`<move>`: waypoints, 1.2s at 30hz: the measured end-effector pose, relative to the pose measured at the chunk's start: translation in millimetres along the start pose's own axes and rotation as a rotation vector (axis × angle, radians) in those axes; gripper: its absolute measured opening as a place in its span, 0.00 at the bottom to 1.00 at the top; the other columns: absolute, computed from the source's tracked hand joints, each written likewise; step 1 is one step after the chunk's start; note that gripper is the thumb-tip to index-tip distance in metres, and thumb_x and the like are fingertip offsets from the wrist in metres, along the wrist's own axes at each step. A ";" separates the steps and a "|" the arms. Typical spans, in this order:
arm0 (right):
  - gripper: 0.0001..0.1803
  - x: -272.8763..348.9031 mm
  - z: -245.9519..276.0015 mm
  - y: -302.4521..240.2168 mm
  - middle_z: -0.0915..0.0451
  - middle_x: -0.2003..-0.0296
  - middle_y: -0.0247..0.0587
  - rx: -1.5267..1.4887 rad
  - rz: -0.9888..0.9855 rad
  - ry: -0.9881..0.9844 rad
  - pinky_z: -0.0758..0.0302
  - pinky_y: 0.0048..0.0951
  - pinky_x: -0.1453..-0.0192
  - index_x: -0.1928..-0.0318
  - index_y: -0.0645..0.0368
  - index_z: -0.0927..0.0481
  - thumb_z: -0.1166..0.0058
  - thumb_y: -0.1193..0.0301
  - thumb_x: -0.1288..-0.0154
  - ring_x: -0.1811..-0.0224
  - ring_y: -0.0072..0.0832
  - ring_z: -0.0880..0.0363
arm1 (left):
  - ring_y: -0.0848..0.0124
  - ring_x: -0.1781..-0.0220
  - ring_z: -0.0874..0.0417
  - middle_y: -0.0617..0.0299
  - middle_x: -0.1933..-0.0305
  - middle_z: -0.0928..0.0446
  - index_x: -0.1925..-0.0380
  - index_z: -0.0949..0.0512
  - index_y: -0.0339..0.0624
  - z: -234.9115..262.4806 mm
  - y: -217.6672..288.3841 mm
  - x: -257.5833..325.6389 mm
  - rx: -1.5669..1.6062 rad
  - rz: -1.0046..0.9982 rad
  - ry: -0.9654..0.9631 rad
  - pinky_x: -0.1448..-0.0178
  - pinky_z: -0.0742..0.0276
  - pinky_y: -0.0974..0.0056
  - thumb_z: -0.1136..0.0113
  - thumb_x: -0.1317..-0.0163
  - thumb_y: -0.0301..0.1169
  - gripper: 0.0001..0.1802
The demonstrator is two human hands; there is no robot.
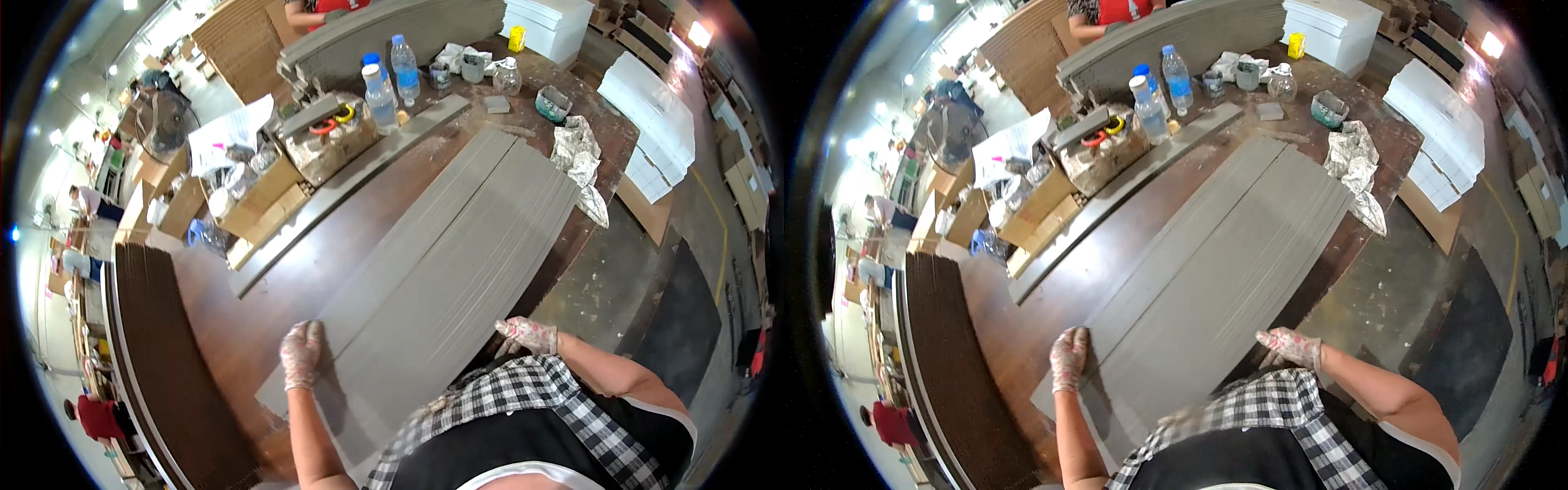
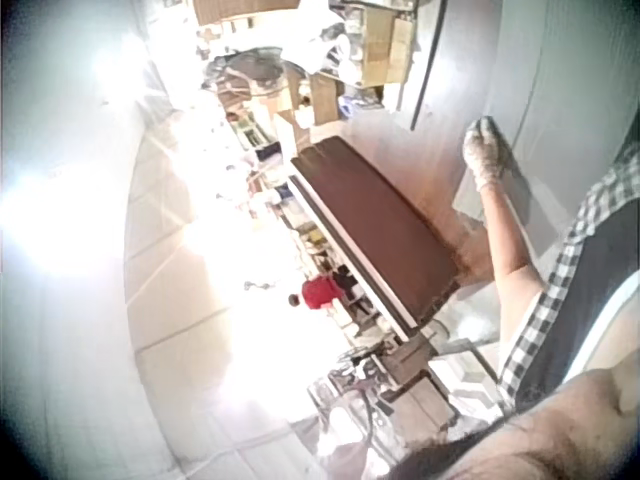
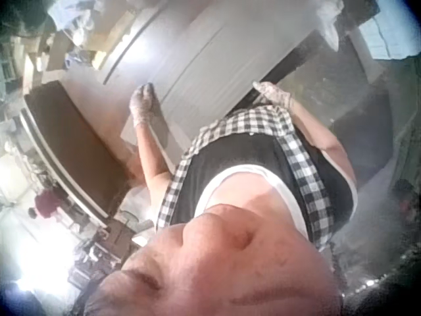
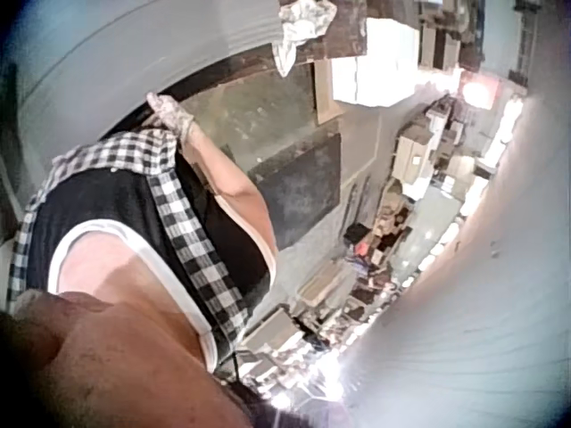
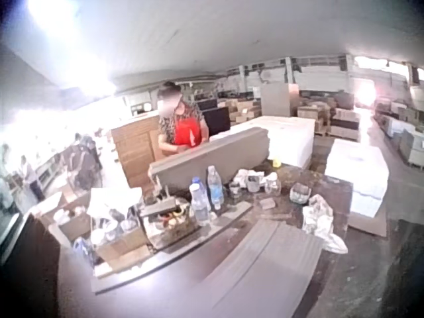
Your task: The person wipes the surface of a corrugated panel with a cloth and then uses a sanding block to smooth the ridges. They move the panel to a stack and begin working on another panel from the pile.
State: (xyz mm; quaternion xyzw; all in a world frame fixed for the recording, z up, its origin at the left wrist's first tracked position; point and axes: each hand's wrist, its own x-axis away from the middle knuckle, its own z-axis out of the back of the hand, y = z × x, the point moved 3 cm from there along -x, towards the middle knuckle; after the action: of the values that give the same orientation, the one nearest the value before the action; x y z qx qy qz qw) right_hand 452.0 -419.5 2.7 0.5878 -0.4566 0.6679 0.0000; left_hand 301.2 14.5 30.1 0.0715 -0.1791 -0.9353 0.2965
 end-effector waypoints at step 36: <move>0.32 -261.2 419.8 -292.5 0.34 0.33 0.41 0.659 0.355 0.322 0.49 0.29 0.26 0.34 0.63 0.33 0.56 0.54 0.28 0.30 0.31 0.40 | 0.64 0.55 0.28 0.53 0.53 0.28 0.43 0.35 0.39 39.0 -148.8 75.3 0.704 1.083 0.138 0.51 0.28 0.54 0.48 0.34 0.52 0.30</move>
State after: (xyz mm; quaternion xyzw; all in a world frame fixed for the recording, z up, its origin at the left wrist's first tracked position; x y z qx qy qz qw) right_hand 1019.3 -364.7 -69.3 0.3561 -0.3068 0.8516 -0.2319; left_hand 151.8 95.3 8.0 0.1240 -0.4661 -0.5320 0.6959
